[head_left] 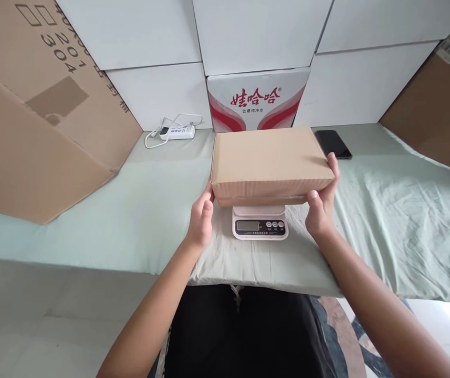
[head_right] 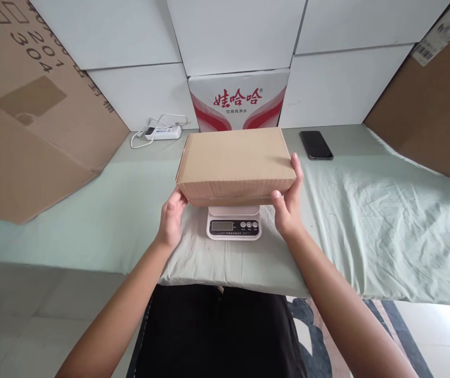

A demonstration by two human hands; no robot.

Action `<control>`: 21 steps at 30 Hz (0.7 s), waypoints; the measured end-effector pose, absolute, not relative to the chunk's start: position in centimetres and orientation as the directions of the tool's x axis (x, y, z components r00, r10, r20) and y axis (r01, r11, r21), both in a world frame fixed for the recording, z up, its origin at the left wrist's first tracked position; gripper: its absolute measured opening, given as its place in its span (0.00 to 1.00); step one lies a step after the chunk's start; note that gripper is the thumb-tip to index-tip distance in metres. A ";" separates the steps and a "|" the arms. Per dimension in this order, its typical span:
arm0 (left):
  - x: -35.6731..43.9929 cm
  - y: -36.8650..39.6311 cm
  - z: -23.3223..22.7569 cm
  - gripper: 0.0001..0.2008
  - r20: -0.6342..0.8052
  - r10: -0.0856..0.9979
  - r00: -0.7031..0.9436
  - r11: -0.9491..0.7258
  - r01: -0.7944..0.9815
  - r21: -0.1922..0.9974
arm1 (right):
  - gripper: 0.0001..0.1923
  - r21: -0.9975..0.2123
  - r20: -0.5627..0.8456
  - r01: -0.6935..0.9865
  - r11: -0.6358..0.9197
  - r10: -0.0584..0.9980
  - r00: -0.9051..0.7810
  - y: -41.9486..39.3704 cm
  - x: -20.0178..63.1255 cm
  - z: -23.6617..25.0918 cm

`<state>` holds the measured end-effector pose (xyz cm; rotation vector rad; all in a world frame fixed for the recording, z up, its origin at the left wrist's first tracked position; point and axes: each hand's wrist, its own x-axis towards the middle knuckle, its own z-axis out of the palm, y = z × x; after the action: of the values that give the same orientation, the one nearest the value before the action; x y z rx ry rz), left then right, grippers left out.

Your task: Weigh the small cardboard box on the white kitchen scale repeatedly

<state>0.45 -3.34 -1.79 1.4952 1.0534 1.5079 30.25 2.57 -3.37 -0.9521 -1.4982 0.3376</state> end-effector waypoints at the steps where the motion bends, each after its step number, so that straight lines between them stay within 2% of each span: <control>1: 0.4 -3.4 -2.0 0.43 0.372 0.927 -0.035 -0.371 0.036 0.928 | 0.51 -0.704 0.683 0.358 0.613 0.723 0.103 2.5 30.1 -3.3; 6: 0.1 -3.7 -2.3 0.43 0.355 0.933 -0.055 -0.354 0.028 0.935 | 0.46 -0.681 0.706 0.356 0.640 0.702 0.087 2.4 30.0 -3.5; 12: 0.1 -3.4 -2.4 0.44 0.358 0.932 -0.060 -0.358 0.019 0.934 | 0.43 -0.660 0.722 0.443 0.607 0.675 0.151 2.4 30.4 -3.7; 15: 0.3 -3.5 -2.1 0.45 0.359 0.932 -0.046 -0.360 -0.010 0.933 | 0.41 -0.663 0.723 0.417 0.622 0.677 0.139 2.7 30.6 -4.1; 18: 0.5 -3.8 -0.5 0.45 0.371 0.928 -0.033 -0.373 -0.040 0.927 | 0.40 -0.680 0.712 0.343 0.648 0.695 0.101 3.0 30.8 -3.2; 21: 0.5 -3.1 2.3 0.46 0.431 0.900 -0.060 -0.434 -0.049 0.900 | 0.42 -0.619 0.774 0.344 0.706 0.624 0.110 3.7 30.8 0.0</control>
<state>0.46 -3.07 2.28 1.4587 0.9524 1.5968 30.78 3.73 -0.05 -0.8360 -1.4964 0.2458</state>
